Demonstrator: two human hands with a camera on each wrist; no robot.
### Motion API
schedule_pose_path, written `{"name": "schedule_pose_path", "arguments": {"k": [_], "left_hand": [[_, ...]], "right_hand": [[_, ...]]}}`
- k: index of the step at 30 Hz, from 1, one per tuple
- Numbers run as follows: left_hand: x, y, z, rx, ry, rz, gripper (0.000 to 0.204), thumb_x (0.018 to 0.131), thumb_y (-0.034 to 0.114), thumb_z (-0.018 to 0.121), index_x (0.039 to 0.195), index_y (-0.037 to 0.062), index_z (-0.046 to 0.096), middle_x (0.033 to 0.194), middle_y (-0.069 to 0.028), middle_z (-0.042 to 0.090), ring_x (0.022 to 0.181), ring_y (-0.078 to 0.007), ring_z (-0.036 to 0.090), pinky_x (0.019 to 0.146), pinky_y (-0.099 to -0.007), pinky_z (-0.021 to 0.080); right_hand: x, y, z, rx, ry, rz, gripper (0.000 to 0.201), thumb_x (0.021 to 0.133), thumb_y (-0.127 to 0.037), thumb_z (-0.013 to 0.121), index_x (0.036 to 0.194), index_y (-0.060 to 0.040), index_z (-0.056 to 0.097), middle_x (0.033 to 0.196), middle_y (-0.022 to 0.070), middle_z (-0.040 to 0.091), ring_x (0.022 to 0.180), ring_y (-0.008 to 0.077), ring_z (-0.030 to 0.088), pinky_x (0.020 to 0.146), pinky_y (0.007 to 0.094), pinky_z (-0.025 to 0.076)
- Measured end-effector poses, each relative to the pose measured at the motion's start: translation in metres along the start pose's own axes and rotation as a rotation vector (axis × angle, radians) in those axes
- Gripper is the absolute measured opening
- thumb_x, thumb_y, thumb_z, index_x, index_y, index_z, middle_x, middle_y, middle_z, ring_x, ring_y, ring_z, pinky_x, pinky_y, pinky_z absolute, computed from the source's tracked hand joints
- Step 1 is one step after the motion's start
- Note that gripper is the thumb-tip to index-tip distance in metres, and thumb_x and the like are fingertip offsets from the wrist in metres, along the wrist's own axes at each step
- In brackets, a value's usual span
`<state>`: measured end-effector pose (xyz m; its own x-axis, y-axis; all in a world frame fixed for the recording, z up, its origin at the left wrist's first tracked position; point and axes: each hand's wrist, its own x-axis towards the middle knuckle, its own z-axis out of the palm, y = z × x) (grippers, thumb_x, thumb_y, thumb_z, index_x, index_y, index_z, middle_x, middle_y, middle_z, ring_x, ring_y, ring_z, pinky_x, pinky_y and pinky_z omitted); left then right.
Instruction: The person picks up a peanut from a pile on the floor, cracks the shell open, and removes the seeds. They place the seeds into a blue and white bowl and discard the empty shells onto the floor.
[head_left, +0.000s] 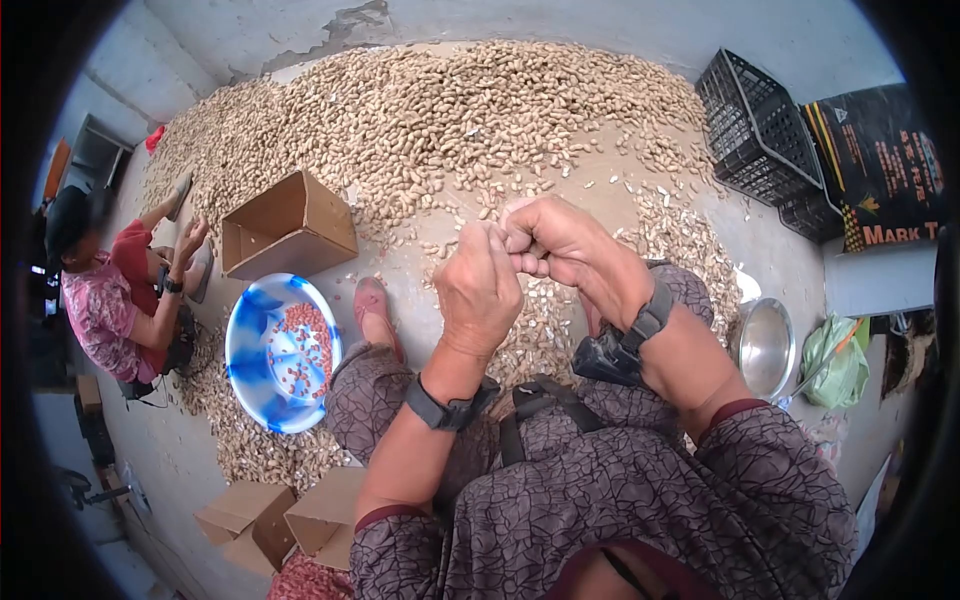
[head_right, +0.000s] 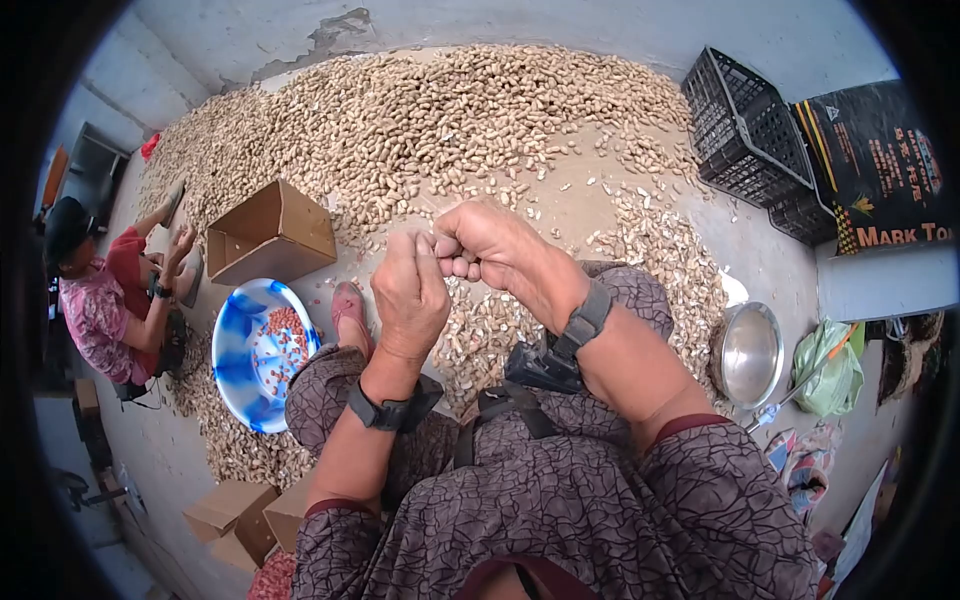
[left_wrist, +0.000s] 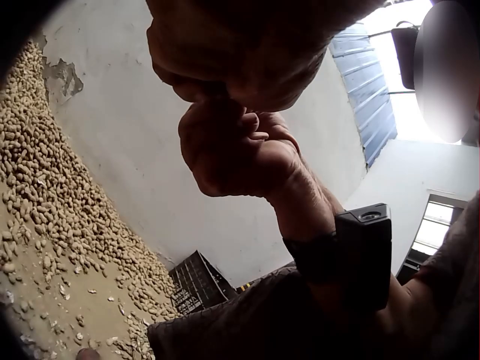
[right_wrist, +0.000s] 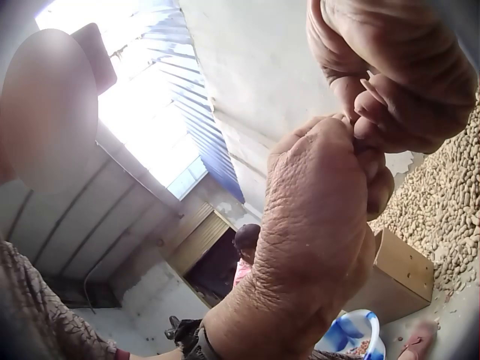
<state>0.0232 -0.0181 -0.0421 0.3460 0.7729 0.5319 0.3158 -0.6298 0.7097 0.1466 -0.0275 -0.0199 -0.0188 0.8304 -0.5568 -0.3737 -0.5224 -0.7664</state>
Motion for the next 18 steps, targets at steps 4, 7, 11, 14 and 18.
{"name": "schedule_pose_path", "arguments": {"k": [4, 7, 11, 14, 18], "left_hand": [[-0.004, -0.002, 0.003, -0.077, -0.003, -0.093, 0.009, 0.084, 0.005, 0.041, 0.079, -0.0012, 0.046, 0.058, -0.0144, 0.055, 0.051, -0.0280, 0.057, 0.047, -0.0362, 0.043], [-0.001, -0.009, 0.004, -0.194, 0.053, -0.137, 0.011, 0.086, 0.008, 0.043, 0.081, -0.0014, 0.046, 0.060, -0.0117, 0.055, 0.050, -0.0200, 0.055, 0.045, -0.0319, 0.043], [0.010, -0.002, -0.006, -0.601, 0.024, -0.523, 0.017, 0.088, 0.016, 0.046, 0.082, 0.0001, 0.048, 0.062, -0.0032, 0.053, 0.052, -0.0060, 0.049, 0.044, -0.0211, 0.040], [0.013, 0.000, -0.015, -0.654, -0.135, -0.578, 0.018, 0.088, 0.016, 0.046, 0.082, -0.0004, 0.049, 0.063, -0.0037, 0.054, 0.052, -0.0064, 0.049, 0.044, -0.0196, 0.040], [0.013, 0.000, -0.015, -0.734, -0.099, -0.653, 0.016, 0.087, 0.015, 0.047, 0.081, -0.0002, 0.050, 0.063, -0.0031, 0.054, 0.052, -0.0071, 0.050, 0.044, -0.0193, 0.040]], "right_hand": [[0.005, 0.007, -0.001, 0.035, -0.005, 0.005, 0.009, 0.066, -0.006, 0.047, 0.060, -0.0013, 0.052, 0.050, 0.0049, 0.047, 0.037, 0.0090, 0.039, 0.031, 0.0215, 0.026], [0.002, 0.008, 0.004, 0.082, 0.037, -0.046, 0.007, 0.066, -0.005, 0.047, 0.064, -0.0006, 0.052, 0.053, 0.0049, 0.048, 0.039, 0.0085, 0.041, 0.031, 0.0207, 0.027], [-0.013, 0.003, 0.010, -0.018, 0.032, -0.290, 0.005, 0.071, -0.005, 0.051, 0.070, -0.0027, 0.054, 0.058, 0.0009, 0.051, 0.046, 0.0049, 0.045, 0.039, 0.0170, 0.033], [-0.013, 0.003, 0.013, -0.276, 0.173, -0.537, 0.004, 0.071, -0.006, 0.054, 0.070, -0.0031, 0.053, 0.058, -0.0002, 0.051, 0.050, 0.0039, 0.046, 0.044, 0.0181, 0.036], [-0.009, 0.008, 0.014, -0.359, 0.184, -0.615, 0.003, 0.071, -0.005, 0.054, 0.072, -0.0011, 0.053, 0.060, 0.0011, 0.053, 0.054, 0.0054, 0.049, 0.046, 0.0197, 0.038]]}}
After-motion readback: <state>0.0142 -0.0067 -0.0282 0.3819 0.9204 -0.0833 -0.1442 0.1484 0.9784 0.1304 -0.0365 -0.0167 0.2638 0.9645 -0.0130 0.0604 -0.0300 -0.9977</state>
